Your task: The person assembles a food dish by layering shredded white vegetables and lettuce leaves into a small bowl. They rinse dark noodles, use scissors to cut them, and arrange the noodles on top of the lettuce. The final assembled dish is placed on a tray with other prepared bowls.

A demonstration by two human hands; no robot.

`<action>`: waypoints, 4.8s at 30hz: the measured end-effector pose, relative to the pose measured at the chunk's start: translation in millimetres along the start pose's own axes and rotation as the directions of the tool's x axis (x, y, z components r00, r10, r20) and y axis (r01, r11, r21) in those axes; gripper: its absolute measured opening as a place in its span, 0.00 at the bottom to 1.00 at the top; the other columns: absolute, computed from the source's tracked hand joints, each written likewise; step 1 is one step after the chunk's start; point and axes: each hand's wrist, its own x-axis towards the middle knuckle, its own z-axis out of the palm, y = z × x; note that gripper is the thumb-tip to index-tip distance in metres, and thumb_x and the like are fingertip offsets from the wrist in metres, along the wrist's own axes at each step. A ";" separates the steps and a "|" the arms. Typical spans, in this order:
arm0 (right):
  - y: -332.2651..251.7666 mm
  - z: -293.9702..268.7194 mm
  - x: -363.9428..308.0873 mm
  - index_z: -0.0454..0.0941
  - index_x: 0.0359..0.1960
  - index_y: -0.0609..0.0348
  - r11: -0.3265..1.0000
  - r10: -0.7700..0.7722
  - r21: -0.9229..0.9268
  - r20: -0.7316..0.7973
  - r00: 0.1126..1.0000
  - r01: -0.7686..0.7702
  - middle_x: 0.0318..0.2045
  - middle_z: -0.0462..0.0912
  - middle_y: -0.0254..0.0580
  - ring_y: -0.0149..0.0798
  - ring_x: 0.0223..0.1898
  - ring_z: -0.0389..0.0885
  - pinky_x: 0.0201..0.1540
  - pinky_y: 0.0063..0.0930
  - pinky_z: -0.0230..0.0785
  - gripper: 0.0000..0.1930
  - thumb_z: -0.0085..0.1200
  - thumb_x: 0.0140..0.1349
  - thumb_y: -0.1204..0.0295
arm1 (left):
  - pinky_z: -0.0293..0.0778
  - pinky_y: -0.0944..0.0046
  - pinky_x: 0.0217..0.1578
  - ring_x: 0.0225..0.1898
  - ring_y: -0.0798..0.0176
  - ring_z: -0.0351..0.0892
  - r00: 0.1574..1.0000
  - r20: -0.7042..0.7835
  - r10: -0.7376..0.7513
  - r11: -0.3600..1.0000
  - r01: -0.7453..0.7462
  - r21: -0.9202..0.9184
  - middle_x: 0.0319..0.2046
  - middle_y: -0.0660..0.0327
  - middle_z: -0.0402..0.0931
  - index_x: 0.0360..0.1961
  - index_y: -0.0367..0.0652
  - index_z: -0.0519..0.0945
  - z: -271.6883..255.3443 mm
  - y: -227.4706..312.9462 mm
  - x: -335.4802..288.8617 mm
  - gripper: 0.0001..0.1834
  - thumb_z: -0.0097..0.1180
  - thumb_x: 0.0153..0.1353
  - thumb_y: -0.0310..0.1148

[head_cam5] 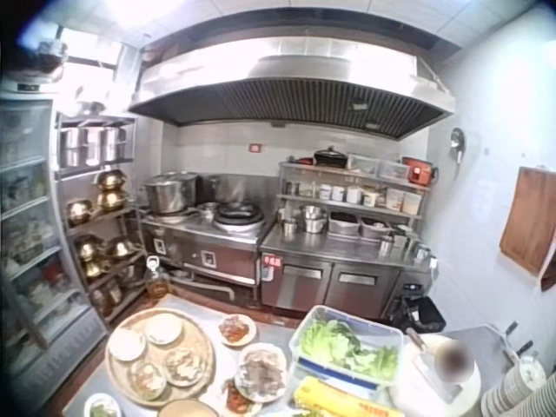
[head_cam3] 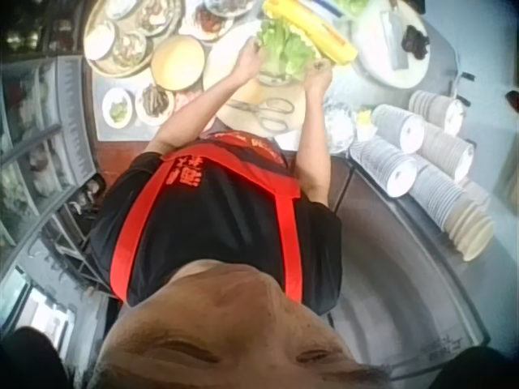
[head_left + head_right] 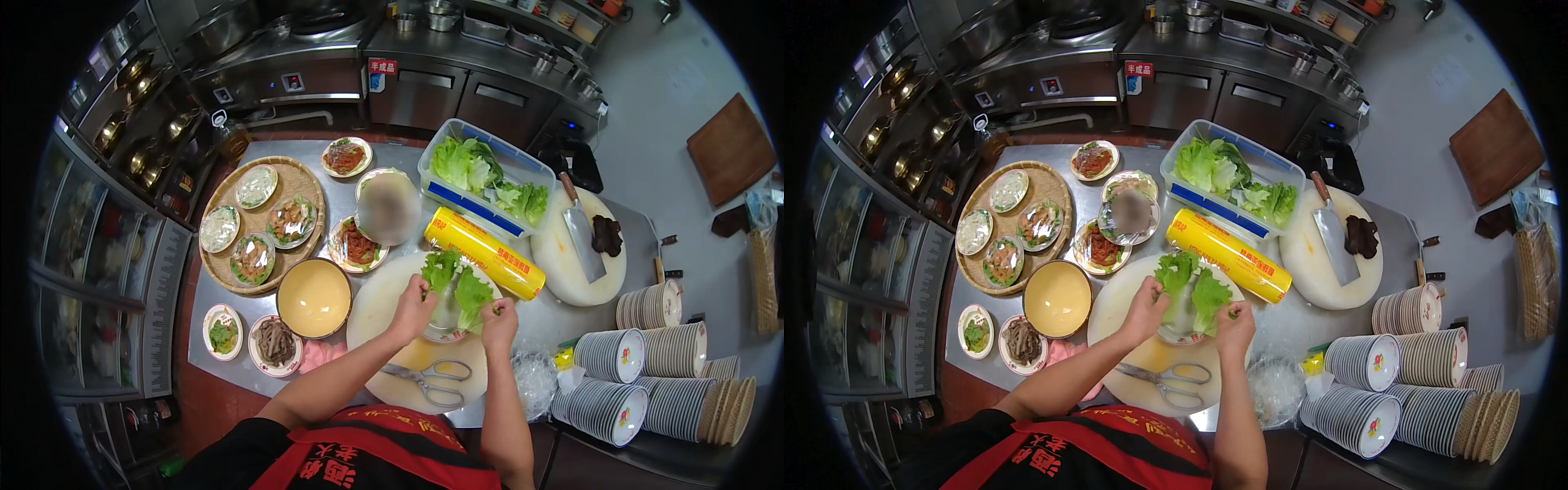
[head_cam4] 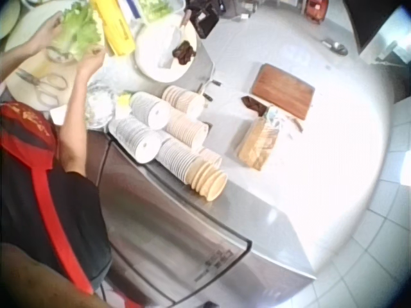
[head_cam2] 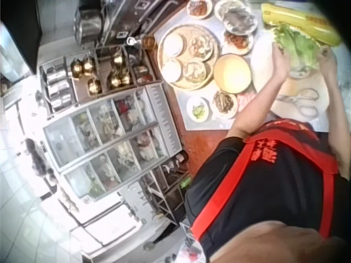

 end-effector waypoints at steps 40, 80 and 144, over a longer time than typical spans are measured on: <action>-28.9 37.3 -0.5 0.68 0.57 0.60 0.717 -0.348 -0.293 0.635 0.690 0.632 0.53 0.71 0.54 0.52 0.55 0.69 0.58 0.37 0.63 0.23 0.47 0.57 0.80 | 0.72 0.61 0.47 0.47 0.55 0.73 0.480 0.714 0.509 0.341 -0.875 0.345 0.44 0.57 0.72 0.40 0.40 0.78 -67.4 -2.3 -2.0 0.15 0.57 0.48 0.29; -38.3 2.0 -9.2 0.76 0.37 0.61 0.986 -0.158 -0.009 0.297 0.942 0.168 0.31 0.77 0.46 0.43 0.28 0.79 0.32 0.32 0.71 0.07 0.57 0.56 0.79 | 0.61 0.52 0.58 0.58 0.46 0.64 0.754 0.275 0.597 0.641 -0.654 0.402 0.55 0.50 0.66 0.55 0.40 0.68 -19.1 11.5 19.9 0.24 0.56 0.57 0.32; -58.9 -46.9 -109.1 0.74 0.44 0.61 0.818 -0.318 -0.083 0.760 0.566 0.570 0.41 0.75 0.53 0.55 0.44 0.75 0.46 0.41 0.70 0.16 0.56 0.51 0.80 | 0.73 0.64 0.34 0.31 0.64 0.77 0.957 -0.287 -0.039 0.988 0.079 0.129 0.29 0.57 0.77 0.37 0.36 0.76 -106.5 -31.7 -112.1 0.09 0.57 0.58 0.31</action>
